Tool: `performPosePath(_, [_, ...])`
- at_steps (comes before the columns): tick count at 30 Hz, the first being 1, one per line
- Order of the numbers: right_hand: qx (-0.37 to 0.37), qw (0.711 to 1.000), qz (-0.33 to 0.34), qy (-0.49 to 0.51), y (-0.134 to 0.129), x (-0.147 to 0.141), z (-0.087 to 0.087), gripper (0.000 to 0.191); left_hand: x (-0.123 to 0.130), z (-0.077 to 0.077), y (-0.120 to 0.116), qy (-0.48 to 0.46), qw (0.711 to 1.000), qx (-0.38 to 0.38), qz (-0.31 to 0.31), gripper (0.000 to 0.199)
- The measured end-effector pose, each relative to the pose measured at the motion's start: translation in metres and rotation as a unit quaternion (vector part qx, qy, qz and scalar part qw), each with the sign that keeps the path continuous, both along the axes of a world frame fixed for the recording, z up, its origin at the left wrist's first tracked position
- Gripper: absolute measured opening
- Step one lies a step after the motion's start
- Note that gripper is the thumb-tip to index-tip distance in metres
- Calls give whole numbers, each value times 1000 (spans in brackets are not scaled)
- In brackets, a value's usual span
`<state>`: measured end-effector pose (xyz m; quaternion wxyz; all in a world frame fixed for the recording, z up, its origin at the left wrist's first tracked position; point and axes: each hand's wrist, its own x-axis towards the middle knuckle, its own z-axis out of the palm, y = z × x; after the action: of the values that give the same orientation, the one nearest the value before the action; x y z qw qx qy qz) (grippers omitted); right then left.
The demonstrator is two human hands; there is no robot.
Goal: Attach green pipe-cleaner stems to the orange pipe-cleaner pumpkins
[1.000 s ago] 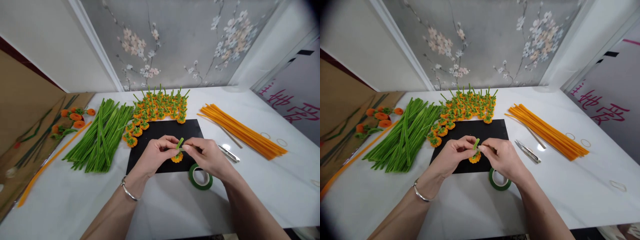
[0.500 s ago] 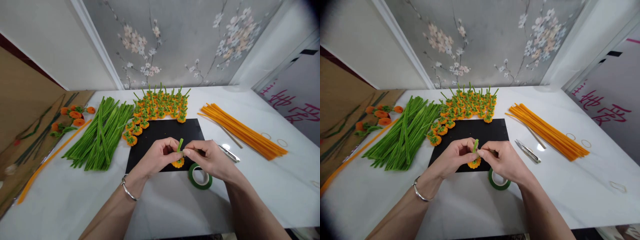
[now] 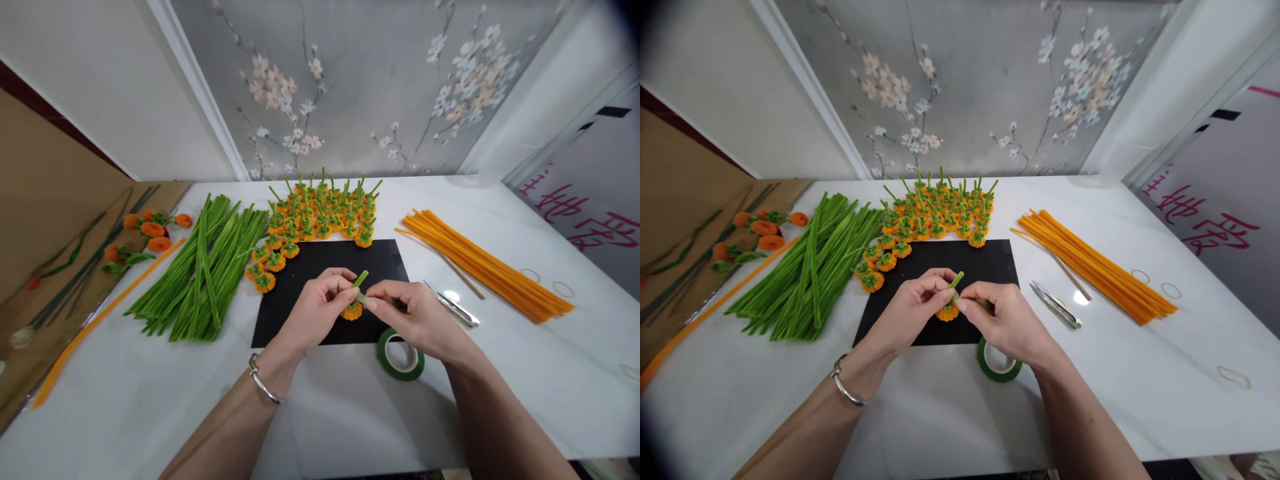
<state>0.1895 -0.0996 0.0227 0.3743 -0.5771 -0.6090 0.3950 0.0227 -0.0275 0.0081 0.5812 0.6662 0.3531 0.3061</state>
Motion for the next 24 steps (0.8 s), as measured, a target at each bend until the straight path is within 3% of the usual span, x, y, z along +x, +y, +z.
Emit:
performPosePath(4, [-2,1000,-3,-5,0,1,-2,21,-1,1,1,8,1000,2,-6,19])
performPosePath(12, [1,1000,9,3,0,4,-2,23,-3,2,-1,-43,993,-108,-31,15])
performPosePath(24, [25,998,-12,-63,1,0,-5,26,3,3,-6,-27,995,-58,-72,27])
